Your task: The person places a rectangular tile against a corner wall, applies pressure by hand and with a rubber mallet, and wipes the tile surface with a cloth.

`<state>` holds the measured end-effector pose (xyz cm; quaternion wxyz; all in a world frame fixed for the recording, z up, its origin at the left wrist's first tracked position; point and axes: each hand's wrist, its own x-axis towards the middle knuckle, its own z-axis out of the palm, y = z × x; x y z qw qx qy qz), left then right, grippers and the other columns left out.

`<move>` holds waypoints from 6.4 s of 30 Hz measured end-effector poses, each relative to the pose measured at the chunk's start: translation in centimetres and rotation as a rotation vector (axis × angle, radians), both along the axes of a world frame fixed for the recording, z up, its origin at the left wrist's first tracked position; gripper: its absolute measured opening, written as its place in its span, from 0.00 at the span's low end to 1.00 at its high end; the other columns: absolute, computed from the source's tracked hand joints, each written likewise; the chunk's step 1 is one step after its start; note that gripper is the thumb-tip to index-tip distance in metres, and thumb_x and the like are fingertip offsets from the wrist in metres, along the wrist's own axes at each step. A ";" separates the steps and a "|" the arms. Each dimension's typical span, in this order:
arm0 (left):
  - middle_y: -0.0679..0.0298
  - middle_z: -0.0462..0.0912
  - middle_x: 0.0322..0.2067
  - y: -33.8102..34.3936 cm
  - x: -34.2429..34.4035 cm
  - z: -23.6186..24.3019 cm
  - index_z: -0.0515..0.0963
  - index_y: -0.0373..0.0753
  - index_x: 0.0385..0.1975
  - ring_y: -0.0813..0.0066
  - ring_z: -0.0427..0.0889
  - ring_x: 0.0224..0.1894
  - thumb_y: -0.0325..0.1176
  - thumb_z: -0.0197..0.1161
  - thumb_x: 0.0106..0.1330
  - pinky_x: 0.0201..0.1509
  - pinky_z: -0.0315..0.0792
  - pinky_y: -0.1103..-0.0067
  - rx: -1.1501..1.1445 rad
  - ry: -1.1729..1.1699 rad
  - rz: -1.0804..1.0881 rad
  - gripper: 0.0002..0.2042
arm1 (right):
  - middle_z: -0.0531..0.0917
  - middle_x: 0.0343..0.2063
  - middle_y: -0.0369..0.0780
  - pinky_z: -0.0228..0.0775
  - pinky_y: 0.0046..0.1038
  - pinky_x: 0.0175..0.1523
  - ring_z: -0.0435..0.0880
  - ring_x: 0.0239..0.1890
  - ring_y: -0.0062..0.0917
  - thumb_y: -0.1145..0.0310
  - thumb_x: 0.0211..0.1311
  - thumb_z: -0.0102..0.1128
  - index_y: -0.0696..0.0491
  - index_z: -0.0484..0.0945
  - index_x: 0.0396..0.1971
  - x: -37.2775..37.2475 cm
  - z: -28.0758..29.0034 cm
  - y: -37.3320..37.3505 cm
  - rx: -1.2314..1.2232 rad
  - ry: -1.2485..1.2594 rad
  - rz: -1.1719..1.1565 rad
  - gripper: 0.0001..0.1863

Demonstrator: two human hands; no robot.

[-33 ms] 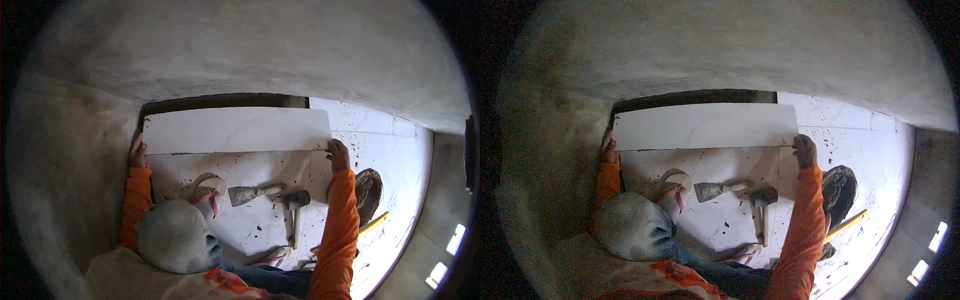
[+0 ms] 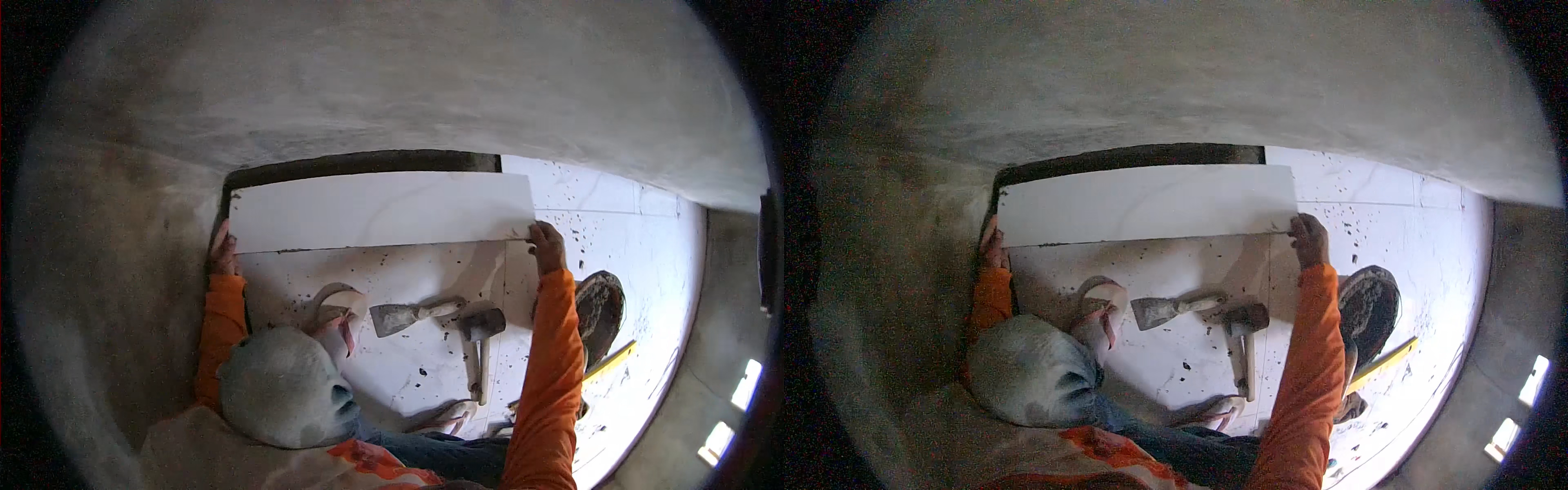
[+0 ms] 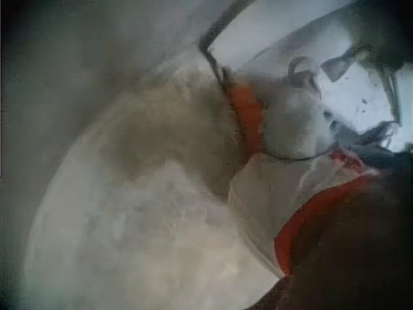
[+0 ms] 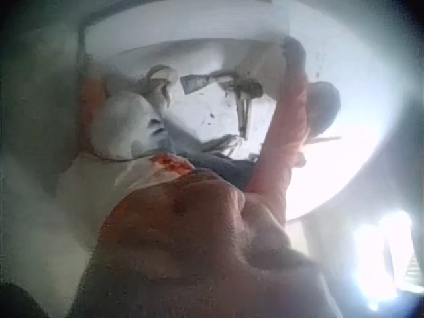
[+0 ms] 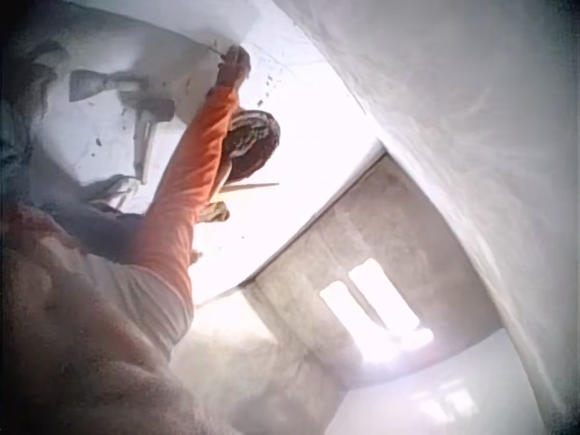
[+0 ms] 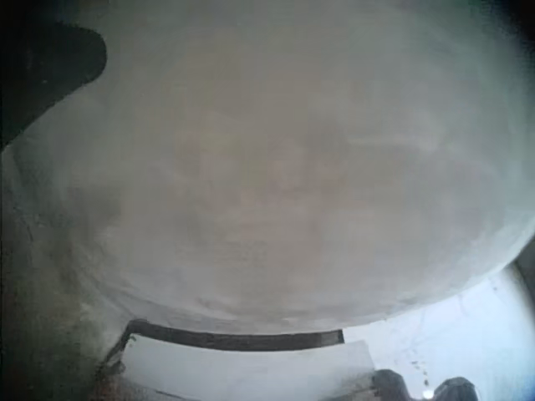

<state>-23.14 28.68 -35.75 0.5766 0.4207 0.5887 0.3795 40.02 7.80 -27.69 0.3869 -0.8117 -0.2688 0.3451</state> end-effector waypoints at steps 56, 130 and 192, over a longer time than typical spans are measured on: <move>0.51 0.78 0.35 12.8 -4.3 -12.1 0.74 0.36 0.42 0.54 0.76 0.37 0.52 0.56 0.55 0.42 0.70 0.63 0.152 1.603 -0.122 0.25 | 0.82 0.25 0.45 0.73 0.34 0.39 0.82 0.31 0.40 0.64 0.49 0.58 0.52 0.83 0.26 -2.8 -6.7 8.1 -0.082 -0.644 0.176 0.09; 0.46 0.45 0.64 -70.2 58.1 38.0 0.43 0.47 0.66 0.48 0.55 0.62 0.62 0.47 0.59 0.59 0.55 0.49 -1.068 -0.871 -1.910 0.40 | 0.81 0.36 0.39 0.68 0.35 0.53 0.75 0.46 0.36 0.76 0.43 0.66 0.53 0.80 0.35 -16.4 35.8 -69.0 -0.581 -1.476 -0.160 0.14; 0.56 0.66 0.57 -34.9 52.6 12.7 0.64 0.36 0.58 0.58 0.65 0.57 0.53 0.39 0.63 0.62 0.58 0.65 -0.310 -0.174 -0.557 0.30 | 0.77 0.30 0.49 0.71 0.37 0.39 0.76 0.35 0.39 0.41 0.59 0.45 0.61 0.74 0.38 11.8 8.8 -34.5 0.099 0.142 -0.754 0.33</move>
